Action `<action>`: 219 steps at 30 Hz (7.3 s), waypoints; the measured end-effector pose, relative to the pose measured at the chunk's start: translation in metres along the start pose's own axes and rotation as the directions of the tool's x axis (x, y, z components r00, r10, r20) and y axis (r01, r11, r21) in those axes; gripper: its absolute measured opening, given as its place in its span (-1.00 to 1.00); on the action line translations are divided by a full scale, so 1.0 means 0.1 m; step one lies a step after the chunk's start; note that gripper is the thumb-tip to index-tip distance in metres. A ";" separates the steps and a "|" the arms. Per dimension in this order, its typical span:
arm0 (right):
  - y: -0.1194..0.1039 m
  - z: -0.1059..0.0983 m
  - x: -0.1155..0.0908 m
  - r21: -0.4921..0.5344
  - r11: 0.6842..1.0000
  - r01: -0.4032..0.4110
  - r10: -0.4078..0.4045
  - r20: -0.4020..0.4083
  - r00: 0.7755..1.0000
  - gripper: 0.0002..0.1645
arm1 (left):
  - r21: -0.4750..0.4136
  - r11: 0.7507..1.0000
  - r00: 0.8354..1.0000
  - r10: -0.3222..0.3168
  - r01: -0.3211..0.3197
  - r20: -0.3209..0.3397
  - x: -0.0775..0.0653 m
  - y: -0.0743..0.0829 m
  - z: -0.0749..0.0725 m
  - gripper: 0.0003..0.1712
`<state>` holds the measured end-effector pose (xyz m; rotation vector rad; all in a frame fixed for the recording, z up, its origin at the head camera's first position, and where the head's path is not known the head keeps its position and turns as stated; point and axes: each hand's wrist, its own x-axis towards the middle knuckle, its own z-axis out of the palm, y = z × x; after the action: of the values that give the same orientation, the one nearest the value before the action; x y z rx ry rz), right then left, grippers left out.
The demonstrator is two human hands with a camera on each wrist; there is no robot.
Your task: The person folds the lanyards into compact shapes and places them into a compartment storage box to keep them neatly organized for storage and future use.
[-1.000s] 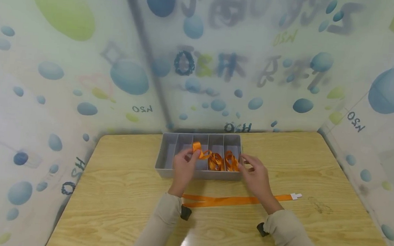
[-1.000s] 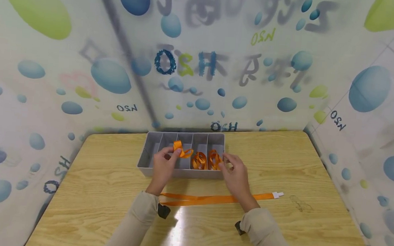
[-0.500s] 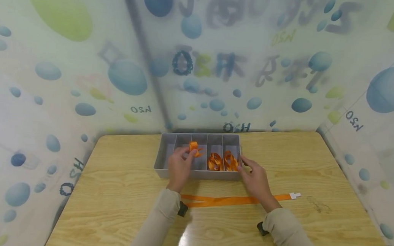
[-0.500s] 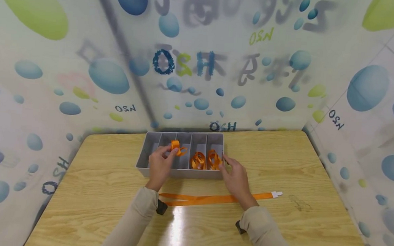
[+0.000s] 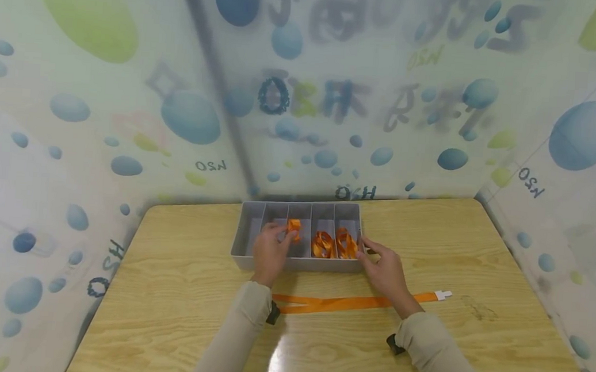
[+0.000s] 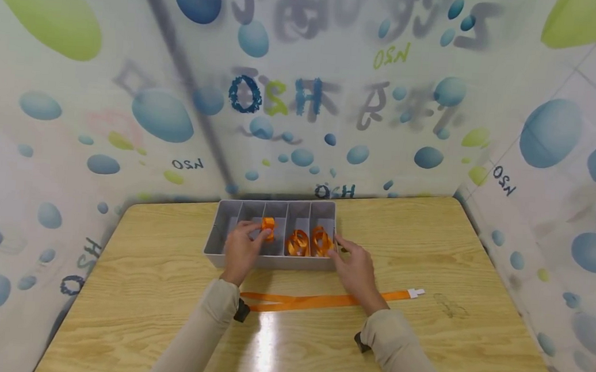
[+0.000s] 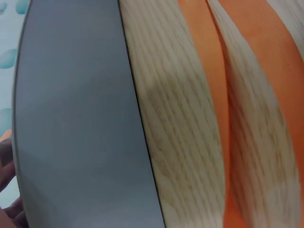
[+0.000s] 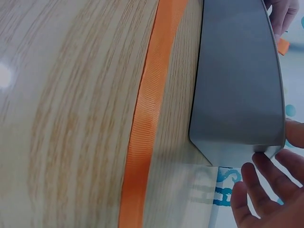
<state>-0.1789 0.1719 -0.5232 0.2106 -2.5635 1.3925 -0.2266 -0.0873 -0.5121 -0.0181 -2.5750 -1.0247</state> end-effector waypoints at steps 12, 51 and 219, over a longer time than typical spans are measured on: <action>0.00 0.01 0.01 0.031 0.999 -0.011 0.011 0.005 1.000 -0.50 | 0.088 0.995 0.996 0.041 -0.048 0.083 -0.02 -0.04 0.01 -0.47; 0.16 -0.24 -0.20 0.056 0.998 -0.014 0.007 0.118 0.993 -0.54 | -0.134 0.789 0.787 0.612 -0.600 0.082 -0.54 0.10 0.10 -0.52; -0.89 -0.39 -0.05 0.277 0.903 0.330 -0.355 0.046 0.934 -0.72 | -0.651 0.752 0.805 0.319 0.107 0.501 -0.59 0.54 0.09 -0.47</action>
<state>-0.1488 0.1563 -0.4318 0.7517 -2.2514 1.6061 -0.1667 -0.0345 -0.5029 -0.7899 -2.4731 -2.0972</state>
